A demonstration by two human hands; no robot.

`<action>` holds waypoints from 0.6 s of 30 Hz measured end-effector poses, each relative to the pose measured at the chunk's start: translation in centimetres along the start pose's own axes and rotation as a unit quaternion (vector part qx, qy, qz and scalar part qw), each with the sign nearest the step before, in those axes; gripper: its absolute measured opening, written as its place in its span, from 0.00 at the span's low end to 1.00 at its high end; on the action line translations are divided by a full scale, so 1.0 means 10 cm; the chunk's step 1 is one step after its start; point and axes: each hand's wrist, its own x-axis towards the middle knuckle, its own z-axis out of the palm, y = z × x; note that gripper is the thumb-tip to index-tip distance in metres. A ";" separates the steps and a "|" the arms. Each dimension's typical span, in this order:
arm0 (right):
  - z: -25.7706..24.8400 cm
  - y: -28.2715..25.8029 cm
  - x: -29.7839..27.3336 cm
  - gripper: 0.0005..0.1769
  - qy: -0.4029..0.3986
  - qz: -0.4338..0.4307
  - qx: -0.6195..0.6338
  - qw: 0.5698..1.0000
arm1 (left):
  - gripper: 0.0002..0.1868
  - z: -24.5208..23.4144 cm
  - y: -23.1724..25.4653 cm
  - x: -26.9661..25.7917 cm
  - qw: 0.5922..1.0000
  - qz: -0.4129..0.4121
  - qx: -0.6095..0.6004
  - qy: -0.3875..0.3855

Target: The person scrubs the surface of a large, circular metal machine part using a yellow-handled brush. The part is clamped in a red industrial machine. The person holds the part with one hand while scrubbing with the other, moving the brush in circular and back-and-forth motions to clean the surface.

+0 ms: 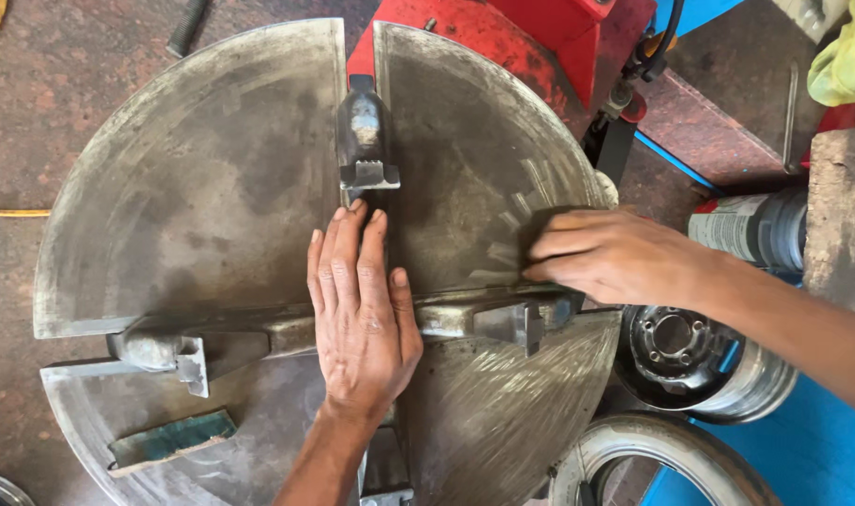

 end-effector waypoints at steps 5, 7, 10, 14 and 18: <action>0.17 0.09 0.55 0.17 -0.053 -0.007 -0.005 0.999 | 0.27 -0.01 0.04 0.02 1.000 -0.003 -0.007 0.006; 0.16 0.23 0.82 0.18 0.065 -0.034 -0.038 0.997 | 0.27 -0.02 0.03 0.04 1.000 0.002 -0.011 0.020; 0.11 0.23 0.56 0.09 -0.044 0.134 -0.099 0.985 | 0.26 -0.02 0.01 0.02 1.000 -0.005 -0.008 0.014; 0.11 0.03 -0.05 0.11 0.103 0.052 0.003 0.993 | 0.26 -0.01 0.01 0.03 1.000 -0.006 -0.012 0.014; 0.04 0.50 0.25 0.17 0.011 0.254 -0.126 0.959 | 0.26 -0.02 0.02 0.04 1.000 -0.003 0.000 0.010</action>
